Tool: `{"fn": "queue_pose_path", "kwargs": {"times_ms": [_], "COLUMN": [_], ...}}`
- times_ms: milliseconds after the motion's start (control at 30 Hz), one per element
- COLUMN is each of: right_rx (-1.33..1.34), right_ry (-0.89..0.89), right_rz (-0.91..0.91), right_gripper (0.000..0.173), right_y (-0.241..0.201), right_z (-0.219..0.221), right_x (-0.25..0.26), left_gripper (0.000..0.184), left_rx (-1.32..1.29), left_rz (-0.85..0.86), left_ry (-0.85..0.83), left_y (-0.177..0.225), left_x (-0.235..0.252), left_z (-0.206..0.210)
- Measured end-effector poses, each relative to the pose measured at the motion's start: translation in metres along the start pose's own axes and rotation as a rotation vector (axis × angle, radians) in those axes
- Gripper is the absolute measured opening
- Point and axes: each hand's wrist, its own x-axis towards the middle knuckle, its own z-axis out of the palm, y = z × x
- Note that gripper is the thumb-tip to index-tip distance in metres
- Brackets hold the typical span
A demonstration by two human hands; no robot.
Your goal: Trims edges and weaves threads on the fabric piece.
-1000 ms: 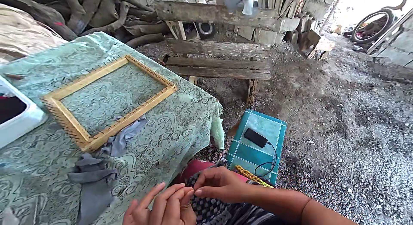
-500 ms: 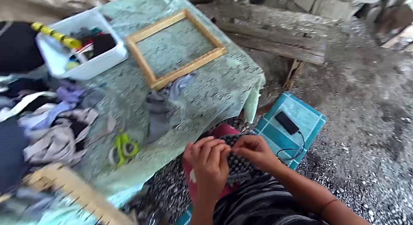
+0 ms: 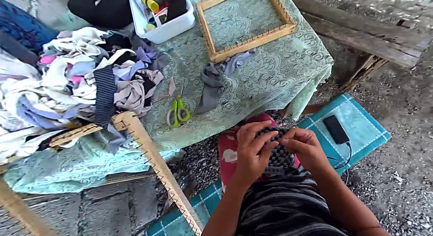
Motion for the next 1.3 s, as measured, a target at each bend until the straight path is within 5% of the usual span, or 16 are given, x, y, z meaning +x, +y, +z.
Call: {"fn": "queue_pose_path", "kwargs": {"times_ms": [300,700,1100,1300], "right_rx": [-0.153,-0.182,0.339,-0.097], "right_ry": [-0.066,-0.094,-0.178,-0.109], "right_rz": [-0.065,-0.084,0.136,-0.130], "right_gripper": [0.011,0.011,0.027,0.026], "right_y": [-0.005,-0.013,0.001,-0.001], "right_z": [0.000,-0.001,0.004,0.002], "right_x": [-0.002,0.000,-0.002,-0.006], "left_gripper": [0.019,0.032,0.028,0.022], "left_rx": [-0.069,0.116,0.190,0.171], "left_rz": [-0.040,0.108,0.169,0.147], "left_ry": [-0.106,-0.209,-0.061,0.011], "left_y": [-0.003,-0.002,-0.009,-0.003], "left_x": [0.000,0.009,0.000,-0.008], "left_z": [-0.001,-0.002,-0.001,0.006]}}
